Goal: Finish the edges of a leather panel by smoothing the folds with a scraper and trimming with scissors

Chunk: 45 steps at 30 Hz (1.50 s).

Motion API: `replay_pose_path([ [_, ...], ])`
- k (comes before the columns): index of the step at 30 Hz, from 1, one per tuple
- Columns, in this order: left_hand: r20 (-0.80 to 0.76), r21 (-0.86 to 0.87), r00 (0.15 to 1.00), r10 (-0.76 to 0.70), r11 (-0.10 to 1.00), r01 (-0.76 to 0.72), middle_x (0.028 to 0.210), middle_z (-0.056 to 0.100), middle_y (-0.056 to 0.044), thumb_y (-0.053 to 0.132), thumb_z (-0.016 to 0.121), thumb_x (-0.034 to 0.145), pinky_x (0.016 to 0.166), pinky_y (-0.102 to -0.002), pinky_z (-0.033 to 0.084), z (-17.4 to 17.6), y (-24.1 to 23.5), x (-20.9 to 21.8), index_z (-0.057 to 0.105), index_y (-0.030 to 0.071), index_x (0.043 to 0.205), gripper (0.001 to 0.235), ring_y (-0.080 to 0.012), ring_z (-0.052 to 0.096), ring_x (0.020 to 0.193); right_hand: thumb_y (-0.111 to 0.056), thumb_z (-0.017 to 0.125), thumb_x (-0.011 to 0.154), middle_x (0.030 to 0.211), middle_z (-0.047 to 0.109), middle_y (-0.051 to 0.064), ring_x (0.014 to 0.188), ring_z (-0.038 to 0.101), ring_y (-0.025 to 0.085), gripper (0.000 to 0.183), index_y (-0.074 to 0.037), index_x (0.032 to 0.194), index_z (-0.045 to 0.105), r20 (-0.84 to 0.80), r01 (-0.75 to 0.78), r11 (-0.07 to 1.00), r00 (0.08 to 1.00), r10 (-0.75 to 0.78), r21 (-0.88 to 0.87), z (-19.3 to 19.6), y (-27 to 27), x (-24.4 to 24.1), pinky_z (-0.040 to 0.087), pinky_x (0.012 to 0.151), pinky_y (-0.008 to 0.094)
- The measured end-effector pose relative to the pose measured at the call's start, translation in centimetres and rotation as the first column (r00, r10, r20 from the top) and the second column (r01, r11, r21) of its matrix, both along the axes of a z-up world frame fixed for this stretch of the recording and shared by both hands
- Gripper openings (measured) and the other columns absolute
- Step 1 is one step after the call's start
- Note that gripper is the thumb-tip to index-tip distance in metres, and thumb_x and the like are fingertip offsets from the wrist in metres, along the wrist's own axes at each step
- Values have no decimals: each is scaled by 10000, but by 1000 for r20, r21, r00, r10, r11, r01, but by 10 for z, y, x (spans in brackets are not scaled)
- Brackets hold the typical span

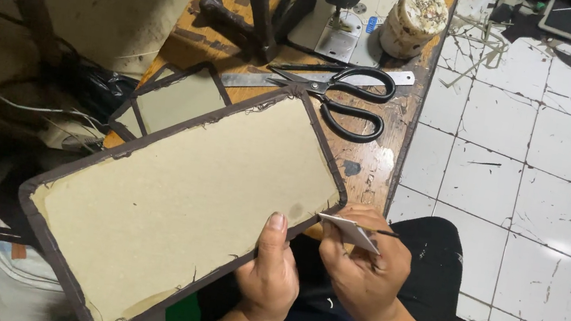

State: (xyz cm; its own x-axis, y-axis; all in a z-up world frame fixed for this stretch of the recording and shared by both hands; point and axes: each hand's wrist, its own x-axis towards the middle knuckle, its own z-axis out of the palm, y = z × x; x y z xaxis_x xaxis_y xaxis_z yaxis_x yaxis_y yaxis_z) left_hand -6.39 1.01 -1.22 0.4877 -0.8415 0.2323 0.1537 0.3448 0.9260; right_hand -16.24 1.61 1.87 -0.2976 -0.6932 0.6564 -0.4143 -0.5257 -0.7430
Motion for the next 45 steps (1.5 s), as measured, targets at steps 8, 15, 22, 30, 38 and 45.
replay_pose_path([
  [8, -10, 16, 1000, -25, 1000, 25, 1444, 574, -238, 70, 635, 951, 1193, -450, 445, -3, 0, -4, 570, -70, 1328, 407, -307, 578, 1324, 61, 696, 865, 825, 699, 129, 726, 680, 259, 74, 30, 921, 657, 36, -127, 992, 991, 126, 6, 15, 1, 9, 586, 777, 395],
  [15, 228, -31, 972, -58, 997, 67, 1437, 583, -242, 123, 632, 985, 1217, -448, 427, 2, 3, 12, 628, -76, 1263, 342, -306, 578, 1344, -49, 764, 862, 973, 744, 114, 874, 710, 167, 110, -15, 953, 714, 386, -17, 942, 915, -121, 336, -10, 4, -5, 572, 821, 258],
  [22, 179, -14, 714, -677, 723, 690, 1573, 383, -218, 464, 467, 1067, 1301, -481, 155, -45, 33, 77, 443, -24, 1449, 620, -319, 340, 1499, -61, 805, 818, 778, 686, 81, 740, 604, 131, 158, -20, 897, 675, 490, -46, 942, 862, -130, 331, -22, -18, -51, 513, 699, 286],
  [30, -253, -20, 775, -579, 804, 594, 1269, 675, -364, 328, 368, 1015, 1171, -498, 434, -51, 41, 79, 625, -210, 1246, 640, -428, 615, 1283, 0, 726, 892, 1017, 755, 158, 1000, 754, 245, 123, 30, 1009, 703, 249, 13, 962, 965, -83, 272, 18, -18, -39, 623, 970, 349],
  [38, -520, 69, 786, -335, 900, 429, 1374, 578, -342, 143, 575, 887, 1209, -518, 386, -30, 43, 64, 633, -247, 1180, 492, -404, 511, 1403, 71, 683, 856, 1011, 708, 171, 990, 697, 268, 151, 60, 1005, 664, 125, 17, 994, 992, -31, 109, -1, -22, -42, 594, 1007, 403],
  [45, -339, -28, 926, -166, 986, 166, 1443, 575, -162, 51, 692, 815, 1151, -512, 506, -12, 41, 54, 600, 3, 1342, 537, -330, 582, 1346, -175, 729, 914, 998, 703, 189, 953, 697, 285, 245, 41, 982, 633, 91, -91, 995, 992, 88, 32, -2, -22, -33, 575, 997, 447],
])
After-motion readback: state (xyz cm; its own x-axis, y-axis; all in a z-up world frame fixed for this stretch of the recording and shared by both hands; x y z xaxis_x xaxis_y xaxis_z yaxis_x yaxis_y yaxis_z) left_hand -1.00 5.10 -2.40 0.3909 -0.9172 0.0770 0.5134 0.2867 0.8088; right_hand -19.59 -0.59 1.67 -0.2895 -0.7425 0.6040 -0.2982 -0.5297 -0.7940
